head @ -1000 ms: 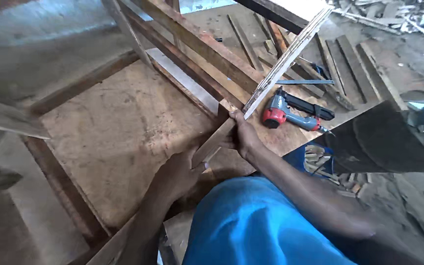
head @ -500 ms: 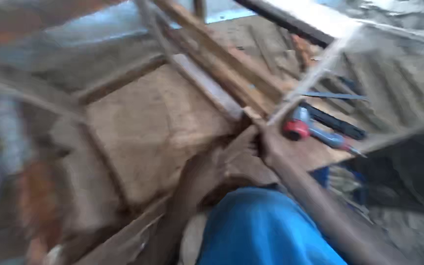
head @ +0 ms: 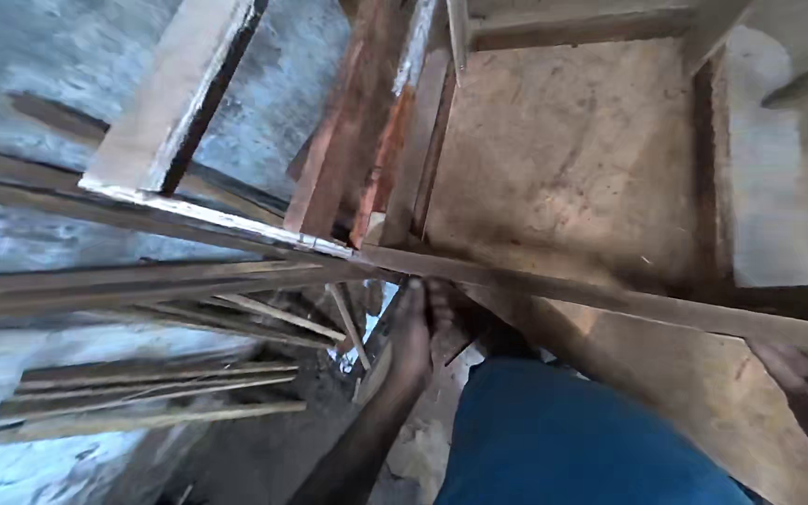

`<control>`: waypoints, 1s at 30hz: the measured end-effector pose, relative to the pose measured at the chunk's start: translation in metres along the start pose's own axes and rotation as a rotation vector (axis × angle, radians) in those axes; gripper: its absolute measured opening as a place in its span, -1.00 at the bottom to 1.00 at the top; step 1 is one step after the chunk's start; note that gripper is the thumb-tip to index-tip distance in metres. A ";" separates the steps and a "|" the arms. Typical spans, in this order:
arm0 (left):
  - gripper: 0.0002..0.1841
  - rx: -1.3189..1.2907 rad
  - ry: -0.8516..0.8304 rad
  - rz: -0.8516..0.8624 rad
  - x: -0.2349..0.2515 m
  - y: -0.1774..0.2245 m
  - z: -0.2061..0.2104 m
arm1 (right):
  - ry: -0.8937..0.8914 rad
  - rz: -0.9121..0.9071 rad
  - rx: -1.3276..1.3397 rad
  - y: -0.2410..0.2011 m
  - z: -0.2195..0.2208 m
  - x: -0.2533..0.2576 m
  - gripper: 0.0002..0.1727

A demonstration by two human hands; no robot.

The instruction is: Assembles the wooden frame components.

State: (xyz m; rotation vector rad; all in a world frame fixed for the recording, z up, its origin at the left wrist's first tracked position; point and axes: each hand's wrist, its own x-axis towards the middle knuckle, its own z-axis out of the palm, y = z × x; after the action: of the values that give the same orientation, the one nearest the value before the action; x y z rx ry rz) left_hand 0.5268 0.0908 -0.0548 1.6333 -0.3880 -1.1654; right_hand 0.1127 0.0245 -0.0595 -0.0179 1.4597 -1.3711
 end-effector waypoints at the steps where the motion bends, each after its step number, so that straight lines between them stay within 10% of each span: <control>1: -0.39 -0.082 0.046 -0.048 0.007 0.005 -0.008 | 0.004 -0.002 0.000 -0.001 0.000 -0.002 -0.38; 30: -0.31 -0.135 0.264 -0.068 0.042 0.056 -0.004 | -0.007 -0.015 0.033 0.002 -0.002 0.003 -0.33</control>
State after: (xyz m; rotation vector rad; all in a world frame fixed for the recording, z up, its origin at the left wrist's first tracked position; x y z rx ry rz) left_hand 0.5660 0.0396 -0.0266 1.6650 -0.0843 -0.9869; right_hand 0.1109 0.0247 -0.0633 -0.0130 1.4339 -1.4055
